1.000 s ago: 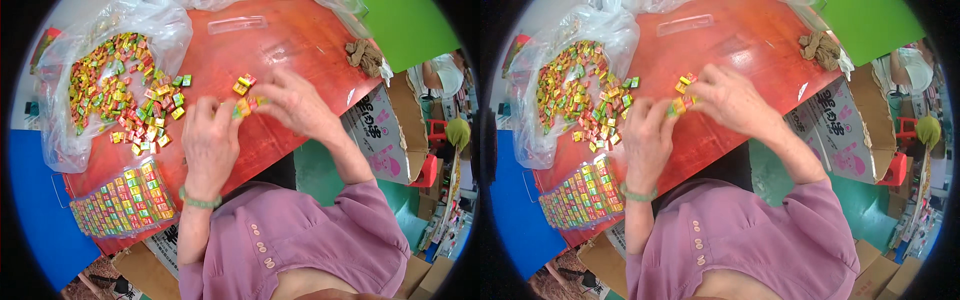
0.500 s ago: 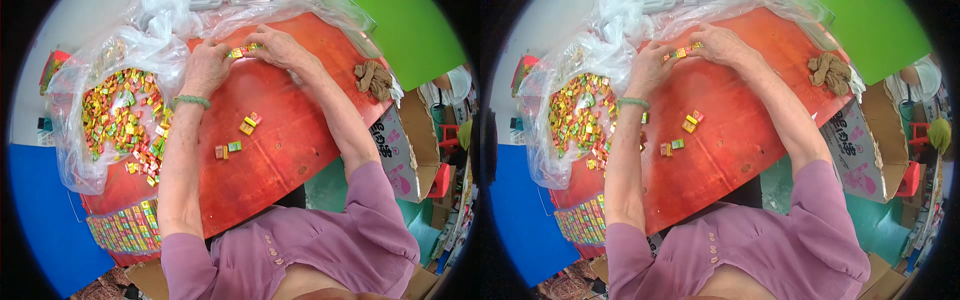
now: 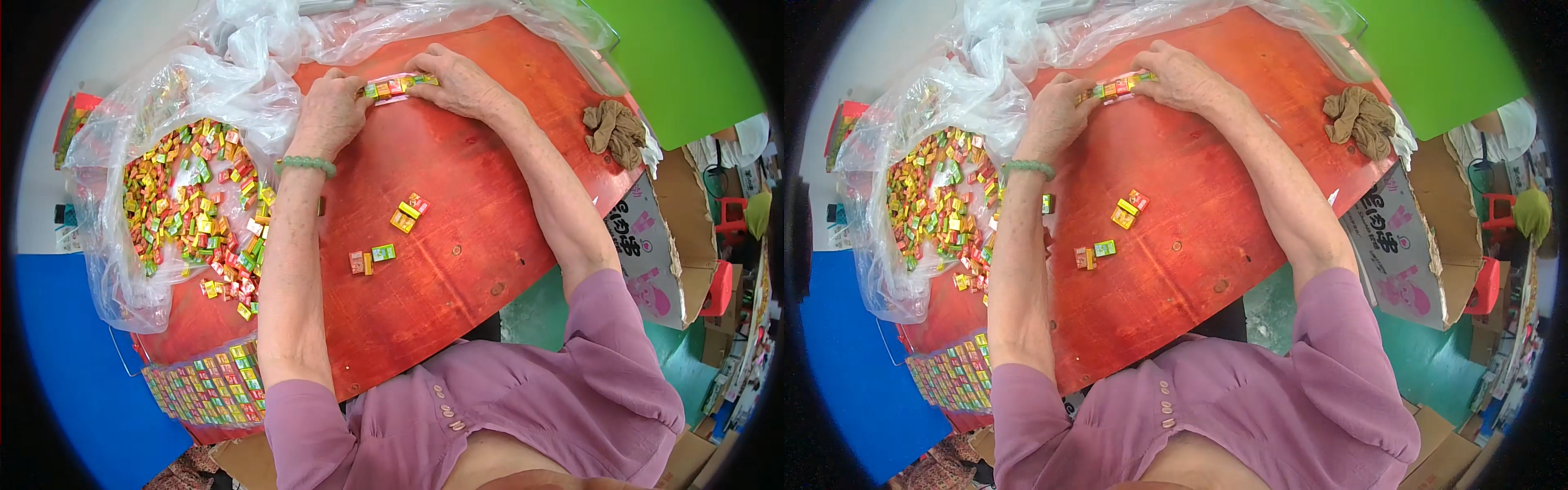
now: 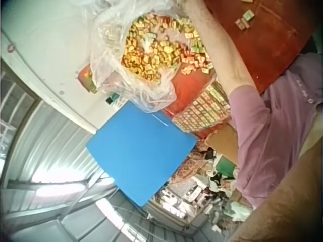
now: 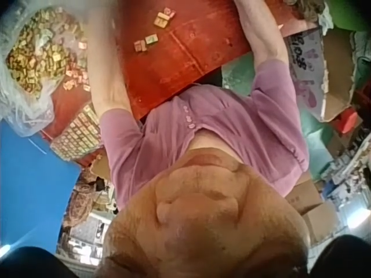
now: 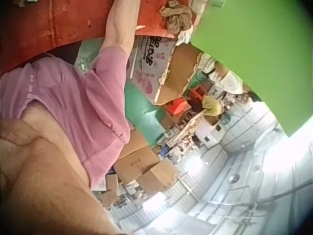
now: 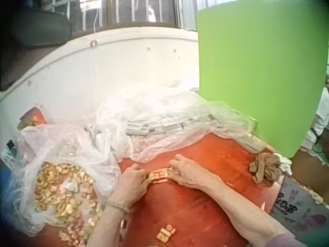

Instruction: The person is sorting and packaging small colorful square items into clear plastic sleeves on a work table.

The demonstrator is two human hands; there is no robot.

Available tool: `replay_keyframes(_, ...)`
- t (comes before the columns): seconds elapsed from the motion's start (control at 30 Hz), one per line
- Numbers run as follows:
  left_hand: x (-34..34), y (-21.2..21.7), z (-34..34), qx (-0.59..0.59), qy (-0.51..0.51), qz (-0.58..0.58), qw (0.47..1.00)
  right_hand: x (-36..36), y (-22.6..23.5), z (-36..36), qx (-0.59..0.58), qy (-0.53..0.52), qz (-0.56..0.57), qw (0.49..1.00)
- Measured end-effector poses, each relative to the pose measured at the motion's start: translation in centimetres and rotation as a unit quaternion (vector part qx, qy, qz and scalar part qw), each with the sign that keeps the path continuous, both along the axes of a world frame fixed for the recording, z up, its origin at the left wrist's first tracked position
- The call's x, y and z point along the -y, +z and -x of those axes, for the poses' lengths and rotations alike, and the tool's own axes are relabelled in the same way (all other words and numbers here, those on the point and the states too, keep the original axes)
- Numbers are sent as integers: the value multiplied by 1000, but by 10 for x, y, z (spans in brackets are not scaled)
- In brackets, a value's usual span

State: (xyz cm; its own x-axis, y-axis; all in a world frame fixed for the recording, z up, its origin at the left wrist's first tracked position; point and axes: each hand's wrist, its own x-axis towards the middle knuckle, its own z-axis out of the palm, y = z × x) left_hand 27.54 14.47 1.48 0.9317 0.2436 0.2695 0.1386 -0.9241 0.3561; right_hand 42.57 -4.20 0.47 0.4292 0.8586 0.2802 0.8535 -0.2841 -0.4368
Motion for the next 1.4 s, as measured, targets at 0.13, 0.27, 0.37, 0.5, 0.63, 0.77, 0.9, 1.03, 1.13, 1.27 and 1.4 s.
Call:
replay_keyframes(0.13,-2,-2,1,19,3,-8,1000,6,0,-6,-29,12,-35,999)
replay_keyframes(0.27,-7,-9,2,43,-1,-23,999,13,8,-7,-82,-6,-18,996)
replay_keyframes(0.37,-8,-7,4,51,18,7,999,15,3,-17,-156,-29,-23,987)
replay_keyframes(0.5,-8,-4,6,28,35,24,999,17,0,-22,-201,-37,-32,978)
replay_keyframes(0.63,-13,-10,10,54,22,31,998,16,-3,-19,-190,-40,-63,979)
replay_keyframes(0.77,-16,-13,10,68,22,26,997,15,-3,-14,-167,-34,-65,983)
replay_keyframes(0.9,-10,-8,9,56,42,28,997,13,-5,-13,-134,-25,-69,988)
replay_keyframes(1.03,-10,-9,11,67,41,15,997,11,-3,-7,-109,-16,-79,991)
replay_keyframes(1.13,-11,-12,11,95,47,13,994,10,6,0,-188,-71,-44,979)
replay_keyframes(1.27,-9,-12,11,84,44,10,995,12,-7,-13,-102,-3,-55,993)
replay_keyframes(1.4,-7,-12,12,103,46,15,994,13,-8,-14,-111,4,-69,991)
